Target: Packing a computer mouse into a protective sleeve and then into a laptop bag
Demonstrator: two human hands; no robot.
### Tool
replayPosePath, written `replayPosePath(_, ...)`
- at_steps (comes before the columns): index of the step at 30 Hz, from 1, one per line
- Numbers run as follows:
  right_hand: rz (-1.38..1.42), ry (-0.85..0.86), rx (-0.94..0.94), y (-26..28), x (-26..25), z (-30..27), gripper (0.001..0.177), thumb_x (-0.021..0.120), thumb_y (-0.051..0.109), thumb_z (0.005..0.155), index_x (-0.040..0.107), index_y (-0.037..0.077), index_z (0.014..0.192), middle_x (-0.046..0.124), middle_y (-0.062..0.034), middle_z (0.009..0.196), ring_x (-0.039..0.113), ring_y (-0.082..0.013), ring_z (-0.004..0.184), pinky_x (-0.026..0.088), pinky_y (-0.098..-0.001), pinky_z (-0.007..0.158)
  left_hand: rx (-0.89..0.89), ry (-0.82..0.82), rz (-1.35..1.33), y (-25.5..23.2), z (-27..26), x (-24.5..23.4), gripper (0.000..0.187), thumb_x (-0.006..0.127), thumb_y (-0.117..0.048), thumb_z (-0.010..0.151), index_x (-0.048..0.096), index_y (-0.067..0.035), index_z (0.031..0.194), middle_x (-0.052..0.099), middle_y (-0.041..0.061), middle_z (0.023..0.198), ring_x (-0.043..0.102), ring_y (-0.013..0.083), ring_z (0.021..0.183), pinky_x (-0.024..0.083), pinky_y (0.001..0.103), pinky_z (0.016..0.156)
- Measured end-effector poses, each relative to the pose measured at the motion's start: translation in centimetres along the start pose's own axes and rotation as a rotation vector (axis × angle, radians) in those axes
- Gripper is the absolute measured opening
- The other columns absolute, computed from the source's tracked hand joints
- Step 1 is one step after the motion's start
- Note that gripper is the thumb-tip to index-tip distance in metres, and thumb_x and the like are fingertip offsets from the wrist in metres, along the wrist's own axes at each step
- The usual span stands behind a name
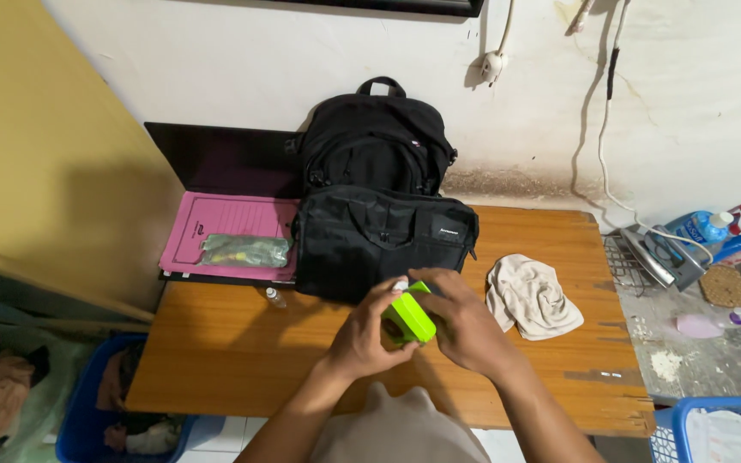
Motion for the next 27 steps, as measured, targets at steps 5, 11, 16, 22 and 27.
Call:
replayPosePath(5, 0.082, -0.203, 0.196, -1.0, -0.4, -0.6, 0.023, 0.064, -0.004, 0.087, 0.077, 0.010, 0.100, 0.076, -0.0075, 0.103, 0.075, -0.0337, 0.095, 0.061, -0.0414, 0.079, 0.005, -0.097, 0.030, -0.3, 0.8, -1.0, 0.081, 0.084, -0.019, 0.071, 0.042, 0.001, 0.137, 0.056, 0.027, 0.139, 0.063, 0.0430, 0.121, 0.054, 0.047, 0.100)
replayPosePath(11, 0.200, -0.286, 0.303, -1.5, -0.7, -1.1, 0.019, 0.068, -0.002, 0.088, 0.080, 0.007, 0.100, 0.079, -0.0094, 0.091, 0.078, -0.0295, 0.079, 0.064, -0.0358, 0.064, 0.008, -0.148, 0.051, -0.7, 0.1, -0.8, 0.079, 0.084, -0.023, 0.072, 0.043, 0.003, 0.134, 0.059, 0.025, 0.139, 0.065, 0.0391, 0.121, 0.053, 0.042, 0.102)
replayPosePath(16, 0.242, -0.330, 0.350, -1.6, -1.2, -1.5, 0.018, 0.070, -0.003, 0.086, 0.081, 0.006, 0.097, 0.079, -0.0098, 0.088, 0.076, -0.0236, 0.072, 0.065, -0.0317, 0.059, -0.034, -0.127, 0.015, -0.8, 0.3, -0.6, 0.075, 0.084, -0.026, 0.073, 0.045, 0.004, 0.130, 0.060, 0.022, 0.139, 0.064, 0.0359, 0.124, 0.052, 0.041, 0.105)
replayPosePath(22, 0.282, -0.310, 0.370, -1.7, -1.1, -1.7, 0.021, 0.066, -0.004, 0.088, 0.082, 0.006, 0.097, 0.077, -0.0110, 0.083, 0.074, -0.0228, 0.068, 0.065, -0.0322, 0.057, -0.099, -0.031, -0.078, -0.2, 0.4, -0.4, 0.075, 0.088, -0.019, 0.066, 0.048, 0.002, 0.125, 0.058, 0.021, 0.136, 0.062, 0.0400, 0.124, 0.052, 0.047, 0.103)
replayPosePath(27, 0.272, -0.266, 0.373, -1.5, -1.3, -1.4, 0.022, 0.063, -0.006, 0.088, 0.081, 0.003, 0.097, 0.079, -0.0146, 0.085, 0.077, -0.0293, 0.072, 0.067, -0.0370, 0.059, -0.026, 0.014, -0.004, -0.8, 0.3, 0.2, 0.080, 0.086, -0.015, 0.069, 0.045, -0.005, 0.138, 0.052, 0.023, 0.140, 0.059, 0.0451, 0.125, 0.052, 0.054, 0.101)
Point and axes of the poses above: each hand's wrist, its own z-axis towards the middle knuckle, its own x-axis out of the palm, y = z × x, the point moved 7 cm from there along z, towards the middle knuckle
